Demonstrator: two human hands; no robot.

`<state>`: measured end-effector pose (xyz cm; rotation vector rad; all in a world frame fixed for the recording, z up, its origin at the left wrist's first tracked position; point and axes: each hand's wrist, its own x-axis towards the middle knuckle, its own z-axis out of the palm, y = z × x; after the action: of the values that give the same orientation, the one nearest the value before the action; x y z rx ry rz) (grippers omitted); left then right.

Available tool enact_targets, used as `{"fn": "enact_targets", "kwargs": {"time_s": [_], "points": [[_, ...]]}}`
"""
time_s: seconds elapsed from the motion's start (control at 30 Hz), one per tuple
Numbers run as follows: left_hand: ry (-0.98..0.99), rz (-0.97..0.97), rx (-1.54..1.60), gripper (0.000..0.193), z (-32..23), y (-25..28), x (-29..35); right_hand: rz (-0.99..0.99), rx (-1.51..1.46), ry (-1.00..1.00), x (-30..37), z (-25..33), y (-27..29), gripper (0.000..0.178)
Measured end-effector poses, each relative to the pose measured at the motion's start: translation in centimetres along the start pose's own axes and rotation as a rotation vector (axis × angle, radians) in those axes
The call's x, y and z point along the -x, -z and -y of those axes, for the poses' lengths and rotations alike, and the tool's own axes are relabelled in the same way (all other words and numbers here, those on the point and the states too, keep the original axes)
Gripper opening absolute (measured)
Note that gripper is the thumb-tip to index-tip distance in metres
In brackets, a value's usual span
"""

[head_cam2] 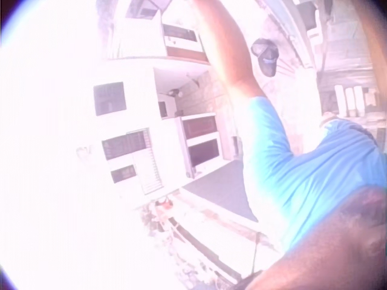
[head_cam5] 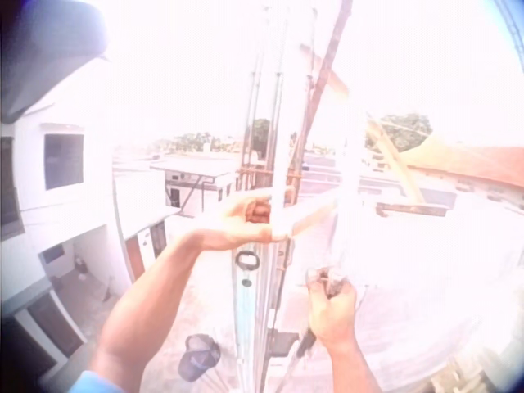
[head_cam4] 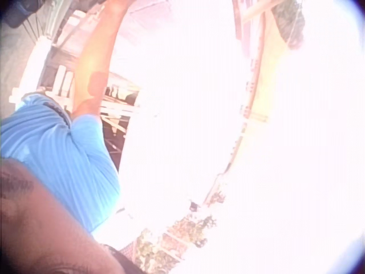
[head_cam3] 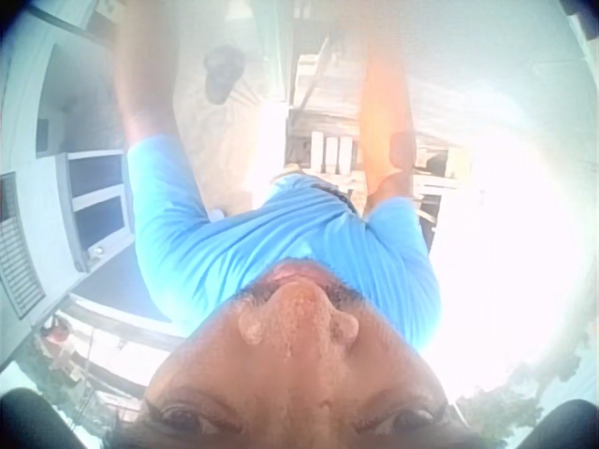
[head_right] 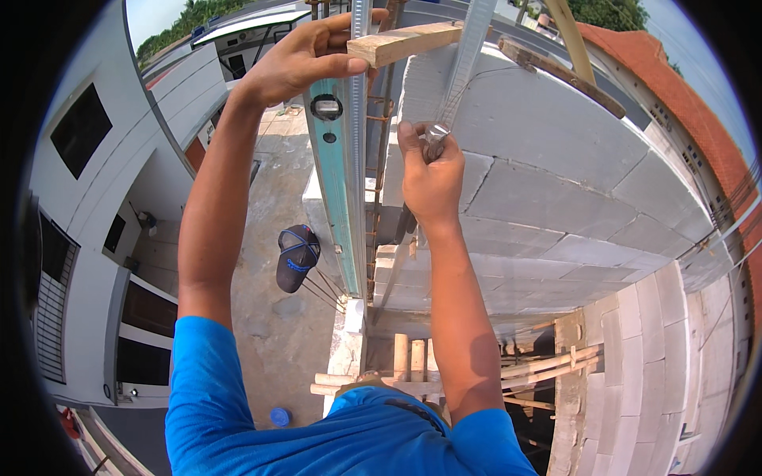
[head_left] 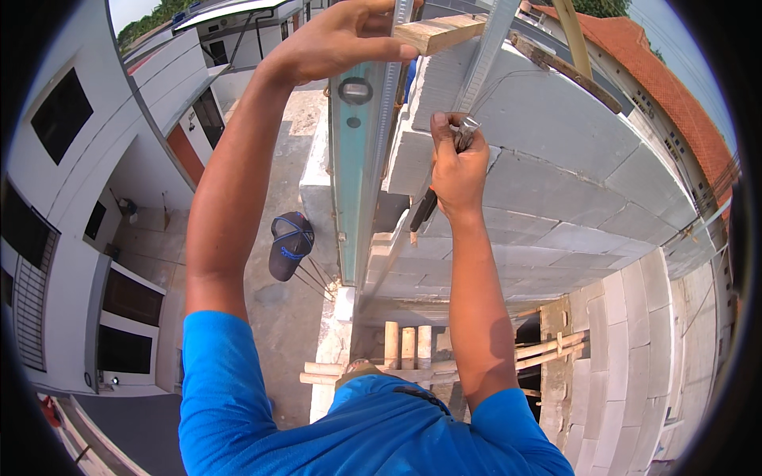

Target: The person is assembling a bamboo scaffolding structure on a rooftop. They use a spirit level to check alignment, a hammer to secure wooden pieces, and pliers to adjust metal fasteners on a vertical metal frame.

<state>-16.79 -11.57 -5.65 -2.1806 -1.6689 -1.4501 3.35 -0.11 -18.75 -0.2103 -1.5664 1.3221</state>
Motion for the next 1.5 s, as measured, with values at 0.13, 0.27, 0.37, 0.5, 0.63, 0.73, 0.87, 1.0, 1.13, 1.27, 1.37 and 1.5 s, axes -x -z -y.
{"fn": "enact_targets", "kwargs": {"time_s": [0.13,0.27,0.37,0.5,0.63,0.73,0.87,1.0,1.13,1.27,1.37,1.5], "points": [[0.131,0.144,0.385,0.087,-1.8,0.9,-0.6,0.095,-0.062,-0.039,-3.4,5.6,0.0,0.040],[0.112,0.197,0.357,0.072,-2.1,0.9,-0.7,0.149,0.021,-0.049,-5.6,7.5,-1.0,0.041],[0.087,0.216,0.364,0.066,-1.8,1.1,-0.6,0.153,0.014,-0.050,-6.6,7.0,-1.2,0.041],[0.079,0.227,0.341,0.065,-2.0,1.4,-0.5,0.198,-0.055,-0.092,-6.4,7.0,-1.5,0.041],[0.094,0.207,0.273,0.068,-2.2,1.5,-0.4,0.187,-0.057,-0.108,-6.1,7.3,-1.8,0.045],[0.109,0.190,0.223,0.070,-2.2,1.7,-0.2,0.197,-0.093,-0.105,-6.1,7.1,-1.9,0.045],[0.134,0.171,0.187,0.069,-2.7,1.4,-0.1,0.209,-0.077,-0.096,-6.2,7.0,-1.6,0.044],[0.148,0.209,0.214,0.068,-2.7,1.5,-0.1,0.205,-0.081,-0.118,-6.1,7.5,-1.7,0.043],[0.053,0.144,0.138,0.067,-3.5,0.7,0.0,0.216,-0.092,-0.125,-6.3,7.3,-1.6,0.042],[0.238,0.024,0.084,0.058,-6.4,-0.6,0.5,0.207,-0.094,-0.134,-6.3,7.3,-1.4,0.040],[-0.007,-0.055,0.127,0.051,-4.2,-1.6,0.2,0.218,-0.116,-0.143,-6.2,7.3,-1.6,0.039],[-0.026,-0.114,-0.010,0.048,-4.1,-1.8,-0.1,0.229,-0.094,-0.113,-6.3,7.6,-1.5,0.037]]}}
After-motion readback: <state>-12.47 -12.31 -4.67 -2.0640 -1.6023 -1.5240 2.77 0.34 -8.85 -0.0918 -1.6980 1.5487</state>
